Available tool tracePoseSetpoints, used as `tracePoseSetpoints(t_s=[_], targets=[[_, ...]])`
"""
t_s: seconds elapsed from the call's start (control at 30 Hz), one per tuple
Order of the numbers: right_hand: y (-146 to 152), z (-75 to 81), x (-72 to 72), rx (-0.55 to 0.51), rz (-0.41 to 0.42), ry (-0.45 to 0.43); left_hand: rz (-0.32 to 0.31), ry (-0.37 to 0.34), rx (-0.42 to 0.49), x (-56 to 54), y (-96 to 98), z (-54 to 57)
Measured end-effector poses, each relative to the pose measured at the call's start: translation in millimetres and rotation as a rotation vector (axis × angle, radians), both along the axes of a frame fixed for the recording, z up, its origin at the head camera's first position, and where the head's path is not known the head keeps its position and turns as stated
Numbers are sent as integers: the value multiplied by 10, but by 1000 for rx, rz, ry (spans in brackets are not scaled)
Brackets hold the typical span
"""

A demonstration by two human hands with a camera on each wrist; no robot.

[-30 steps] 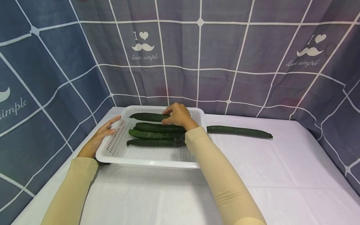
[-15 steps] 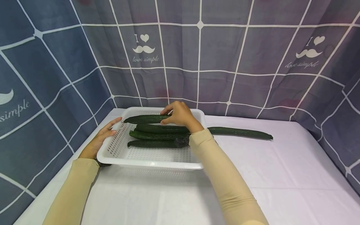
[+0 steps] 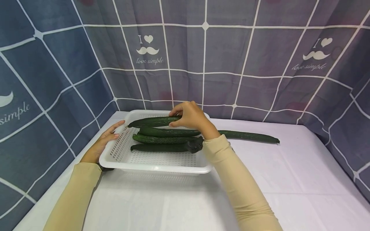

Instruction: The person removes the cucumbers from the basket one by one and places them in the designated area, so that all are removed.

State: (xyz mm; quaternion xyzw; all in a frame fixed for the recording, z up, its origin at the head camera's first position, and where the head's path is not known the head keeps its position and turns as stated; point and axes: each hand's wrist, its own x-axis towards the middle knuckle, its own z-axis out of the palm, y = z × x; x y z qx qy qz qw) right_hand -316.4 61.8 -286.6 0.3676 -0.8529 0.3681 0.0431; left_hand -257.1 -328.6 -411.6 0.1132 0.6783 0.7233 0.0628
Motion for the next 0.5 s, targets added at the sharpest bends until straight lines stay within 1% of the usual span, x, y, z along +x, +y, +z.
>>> tracePoseSetpoints(t_s=[0.1,0.37,0.5], targets=[[70,28,47,-12,15,32,-5,3,2,-9,-2,-8],[285,72,154,-42,15,119,-12,3,25,-15,-2,-15],[403,95,206,-59,7,155,-11,12,6,1,-6,-9]])
